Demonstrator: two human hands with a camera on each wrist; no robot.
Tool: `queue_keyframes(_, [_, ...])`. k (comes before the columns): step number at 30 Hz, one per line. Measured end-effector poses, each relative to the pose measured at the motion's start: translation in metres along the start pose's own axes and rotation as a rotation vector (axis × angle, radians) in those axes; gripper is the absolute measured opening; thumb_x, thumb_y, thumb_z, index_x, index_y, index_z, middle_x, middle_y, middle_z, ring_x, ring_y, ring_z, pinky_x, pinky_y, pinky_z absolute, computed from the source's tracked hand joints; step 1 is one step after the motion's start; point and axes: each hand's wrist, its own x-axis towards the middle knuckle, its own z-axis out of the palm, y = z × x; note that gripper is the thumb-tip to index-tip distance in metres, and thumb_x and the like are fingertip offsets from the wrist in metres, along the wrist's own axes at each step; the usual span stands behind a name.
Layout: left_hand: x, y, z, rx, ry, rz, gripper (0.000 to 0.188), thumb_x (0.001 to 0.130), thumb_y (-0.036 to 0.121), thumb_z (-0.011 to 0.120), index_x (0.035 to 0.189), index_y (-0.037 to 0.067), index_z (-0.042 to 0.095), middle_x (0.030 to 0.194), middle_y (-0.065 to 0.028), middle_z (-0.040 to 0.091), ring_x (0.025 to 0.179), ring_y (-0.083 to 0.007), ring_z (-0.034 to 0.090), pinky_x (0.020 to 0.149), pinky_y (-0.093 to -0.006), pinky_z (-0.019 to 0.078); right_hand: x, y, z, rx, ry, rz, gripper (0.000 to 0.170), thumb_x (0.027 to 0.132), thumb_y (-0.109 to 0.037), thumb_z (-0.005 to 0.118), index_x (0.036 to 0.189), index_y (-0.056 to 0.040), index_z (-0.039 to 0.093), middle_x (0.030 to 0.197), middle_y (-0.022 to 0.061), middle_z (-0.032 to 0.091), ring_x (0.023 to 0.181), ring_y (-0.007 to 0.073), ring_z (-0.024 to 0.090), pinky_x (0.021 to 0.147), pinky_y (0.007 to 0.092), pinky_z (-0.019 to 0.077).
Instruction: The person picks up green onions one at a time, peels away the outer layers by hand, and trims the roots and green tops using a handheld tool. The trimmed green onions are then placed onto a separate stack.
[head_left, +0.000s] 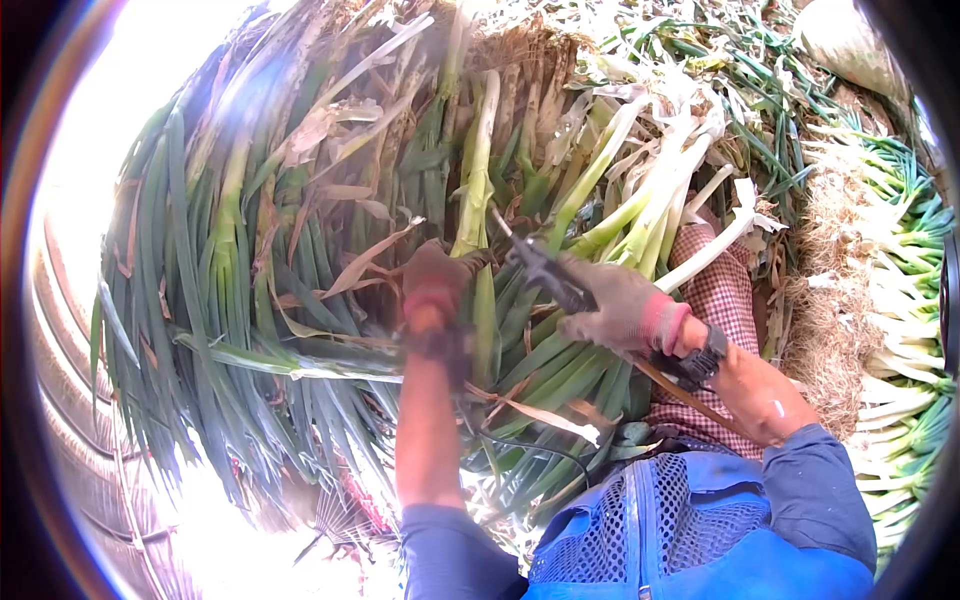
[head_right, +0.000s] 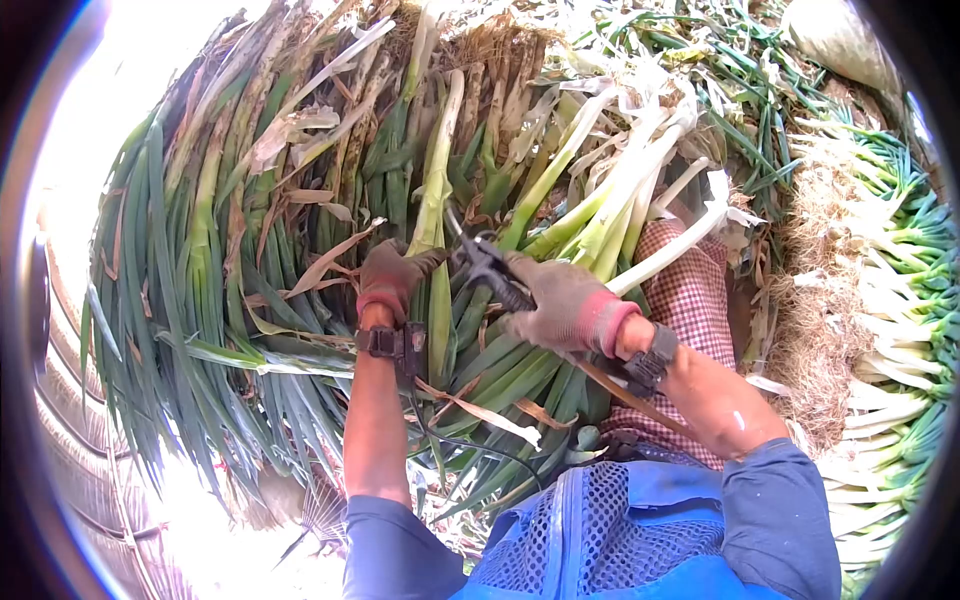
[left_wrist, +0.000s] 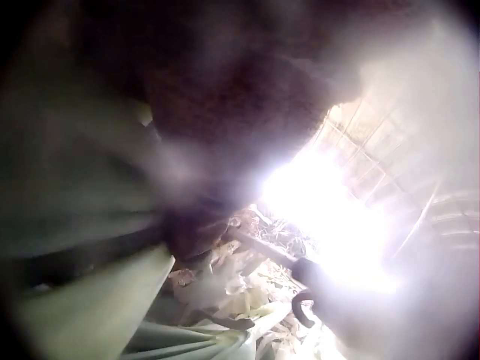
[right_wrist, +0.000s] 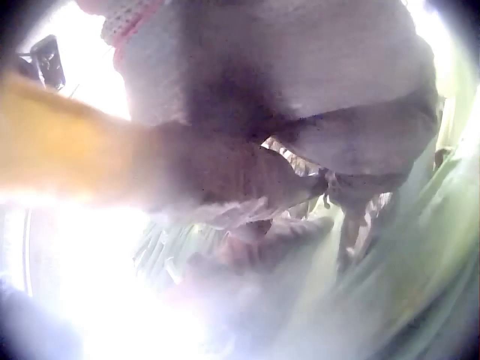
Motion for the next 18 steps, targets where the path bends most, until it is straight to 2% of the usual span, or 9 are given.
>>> queue_keyframes(1, [0.0,-0.004,0.003,-0.016,0.036,0.031,0.064,0.081,0.048,0.095,0.111,-0.006,0.079,0.098,-0.0212,0.081,0.086,-0.0307,0.078,0.081,-0.0426,0.0575,-0.003,0.0,0.001,0.002,-0.001,0.0,0.081,0.087,-0.035,0.082,0.153,0.0026,0.052,0.117,0.0261,0.072,0.11,0.0407,0.073,0.099,0.0444,0.0553])
queue_keyframes(3, [0.002,-0.014,0.006,-0.035,0.073,0.058,0.064,0.08,0.048,0.095,0.111,-0.006,0.079,0.098,-0.0208,0.081,0.085,-0.0302,0.077,0.081,-0.0414,0.0576,-0.014,0.006,0.006,0.033,0.031,-0.184,0.083,0.088,-0.034,0.082,0.156,0.001,0.05,0.113,0.0255,0.074,0.106,0.0413,0.074,0.096,0.0456,0.0563])
queue_keyframes(4, [0.0,-0.014,0.002,-0.083,0.036,0.043,0.064,0.08,0.047,0.095,0.111,-0.006,0.079,0.098,-0.0207,0.081,0.085,-0.0295,0.077,0.081,-0.0406,0.0575,-0.014,0.007,0.016,0.0,0.118,-0.305,0.082,0.088,-0.033,0.082,0.156,-0.0009,0.05,0.108,0.024,0.075,0.1,0.0402,0.075,0.093,0.0467,0.0574])
queue_keyframes(5, [-0.001,-0.012,0.0,-0.133,-0.002,0.033,0.064,0.08,0.047,0.096,0.111,-0.006,0.079,0.098,-0.0205,0.081,0.085,-0.0289,0.077,0.081,-0.0399,0.0575,-0.011,0.01,0.016,-0.004,0.122,-0.303,0.082,0.088,-0.033,0.082,0.156,-0.0009,0.05,0.108,0.024,0.075,0.1,0.0402,0.075,0.093,0.0467,0.0574])
queue_keyframes(8, [-0.006,-0.005,-0.008,-0.113,-0.031,0.036,0.062,0.08,0.043,0.096,0.112,-0.007,0.078,0.098,-0.0206,0.081,0.084,-0.0272,0.076,0.08,-0.0389,0.0574,0.008,-0.007,0.0,0.006,0.043,-0.008,0.077,0.088,-0.029,0.081,0.154,-0.0028,0.051,0.106,0.0231,0.076,0.094,0.0368,0.076,0.09,0.0459,0.0592])
queue_keyframes(12, [-0.005,-0.007,-0.006,-0.203,-0.068,0.027,0.057,0.081,0.04,0.097,0.109,-0.006,0.078,0.096,-0.0186,0.081,0.082,-0.0252,0.076,0.078,-0.0378,0.0574,0.058,0.001,-0.018,-0.034,0.158,-0.045,0.068,0.089,-0.028,0.08,0.148,-0.0034,0.057,0.104,0.0207,0.077,0.085,0.0337,0.077,0.085,0.0435,0.0604])
queue_keyframes(14, [-0.004,-0.008,-0.001,-0.171,-0.06,0.035,0.054,0.081,0.038,0.097,0.107,-0.005,0.078,0.092,-0.0153,0.081,0.078,-0.0222,0.074,0.075,-0.0359,0.0576,0.079,-0.003,-0.03,-0.083,0.273,-0.062,0.058,0.09,-0.027,0.077,0.141,-0.0037,0.062,0.102,0.0185,0.078,0.081,0.0307,0.077,0.082,0.0422,0.0605])
queue_keyframes(18, [-0.006,-0.007,-0.001,-0.258,-0.086,-0.019,0.051,0.082,0.037,0.097,0.107,-0.003,0.077,0.091,-0.0131,0.081,0.076,-0.0185,0.072,0.072,-0.0342,0.0574,0.124,-0.006,-0.055,-0.125,0.296,0.01,0.053,0.088,-0.026,0.074,0.135,-0.0035,0.066,0.104,0.0195,0.078,0.092,0.0301,0.077,0.083,0.0441,0.0597])
